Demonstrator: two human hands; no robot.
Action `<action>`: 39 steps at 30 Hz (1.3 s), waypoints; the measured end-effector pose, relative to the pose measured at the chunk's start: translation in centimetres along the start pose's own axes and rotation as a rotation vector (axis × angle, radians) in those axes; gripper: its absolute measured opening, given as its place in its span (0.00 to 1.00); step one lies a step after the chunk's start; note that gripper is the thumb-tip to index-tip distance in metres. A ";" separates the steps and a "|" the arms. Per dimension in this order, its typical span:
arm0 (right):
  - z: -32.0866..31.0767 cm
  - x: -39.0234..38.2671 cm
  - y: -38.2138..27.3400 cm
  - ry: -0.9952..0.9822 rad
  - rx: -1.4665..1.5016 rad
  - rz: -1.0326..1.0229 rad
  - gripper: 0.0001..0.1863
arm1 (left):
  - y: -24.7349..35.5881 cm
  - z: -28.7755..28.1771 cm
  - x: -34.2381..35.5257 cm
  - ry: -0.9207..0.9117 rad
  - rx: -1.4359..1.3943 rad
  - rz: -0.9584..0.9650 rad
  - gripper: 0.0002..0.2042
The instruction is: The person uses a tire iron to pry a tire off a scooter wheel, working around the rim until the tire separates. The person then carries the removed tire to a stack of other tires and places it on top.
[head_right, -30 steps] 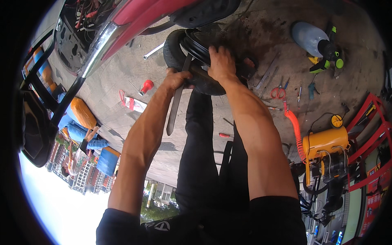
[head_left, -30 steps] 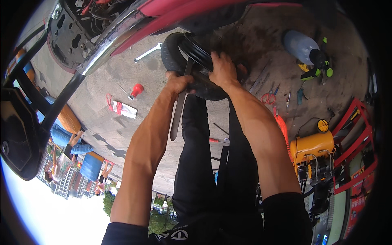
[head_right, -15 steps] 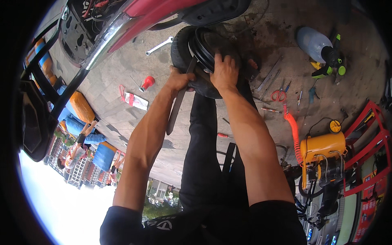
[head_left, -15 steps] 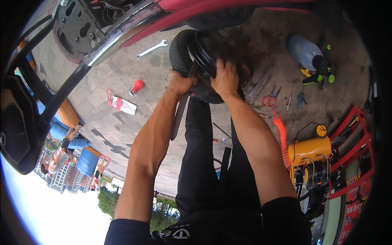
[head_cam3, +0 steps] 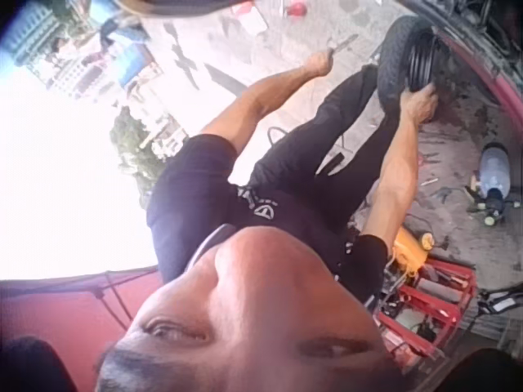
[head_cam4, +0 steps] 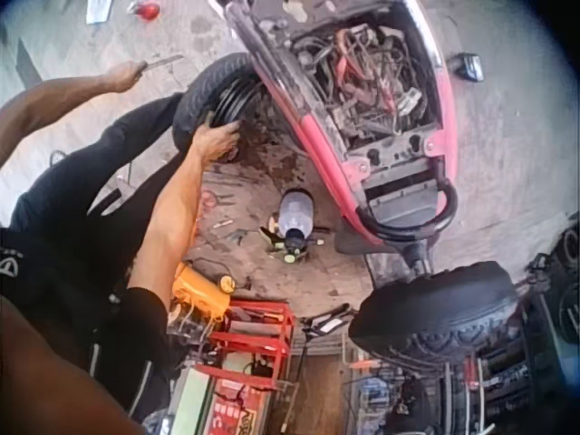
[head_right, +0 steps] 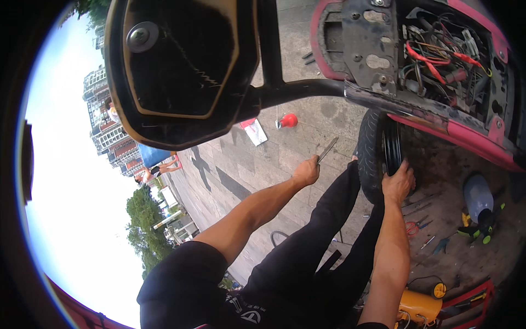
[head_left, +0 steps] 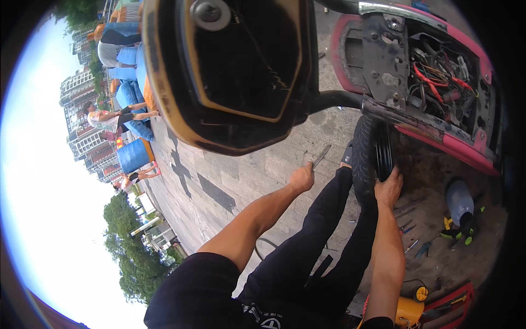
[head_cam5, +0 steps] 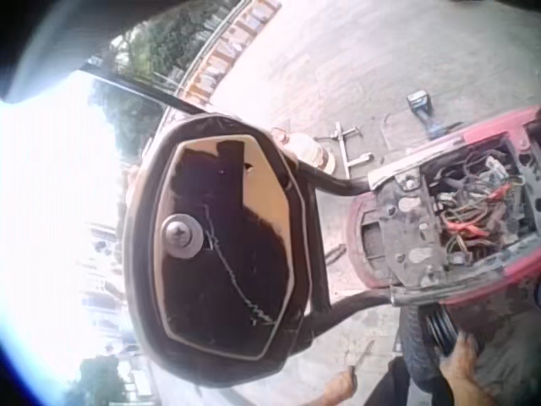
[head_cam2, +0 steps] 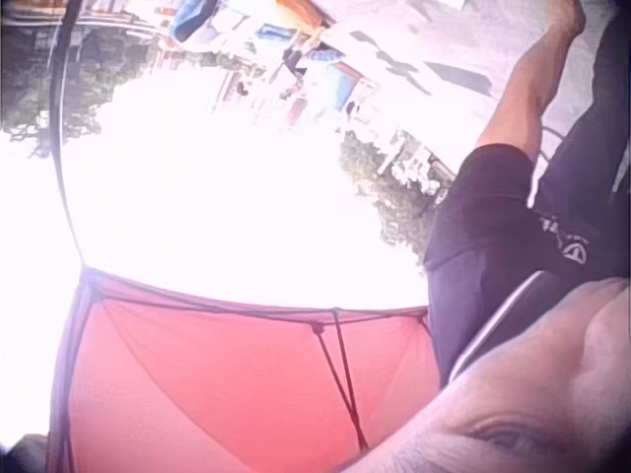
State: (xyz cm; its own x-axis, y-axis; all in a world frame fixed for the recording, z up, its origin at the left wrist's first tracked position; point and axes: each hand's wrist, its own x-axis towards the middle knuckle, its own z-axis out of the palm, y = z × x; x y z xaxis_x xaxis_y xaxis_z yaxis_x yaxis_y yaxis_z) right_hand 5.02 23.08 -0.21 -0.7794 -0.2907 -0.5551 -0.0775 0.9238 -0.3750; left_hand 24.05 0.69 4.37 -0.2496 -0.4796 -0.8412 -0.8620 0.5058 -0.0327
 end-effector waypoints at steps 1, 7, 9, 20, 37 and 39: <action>0.0 0.2 -0.2 -0.013 0.007 0.027 0.40 | -1.3 0.0 0.8 0.030 0.051 -0.032 0.17; 0.7 0.1 -0.4 -0.026 -0.018 0.020 0.41 | 8.6 1.4 0.8 0.129 -0.646 -0.007 0.47; 0.9 -0.1 -0.3 -0.021 -0.009 0.011 0.41 | 14.9 1.6 0.1 0.292 -0.716 -0.002 0.49; 1.1 0.2 -0.1 -0.086 -0.002 -0.019 0.43 | 19.6 2.7 1.1 0.435 -0.516 -0.275 0.46; 2.1 -0.6 -2.0 -0.135 0.045 0.194 0.43 | 17.2 5.7 3.4 0.612 -0.455 -0.197 0.45; 1.9 -0.8 -1.8 -0.155 0.043 0.177 0.43 | 17.3 5.7 3.2 0.644 -0.463 -0.151 0.44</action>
State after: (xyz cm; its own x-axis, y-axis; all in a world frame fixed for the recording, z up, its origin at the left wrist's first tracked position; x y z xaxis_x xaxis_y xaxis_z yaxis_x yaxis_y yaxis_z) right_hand 6.92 21.21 -0.50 -0.6735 -0.1628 -0.7211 0.0812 0.9532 -0.2911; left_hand 10.90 12.00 -1.93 -0.1995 -0.9094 -0.3649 -0.9667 0.1218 0.2249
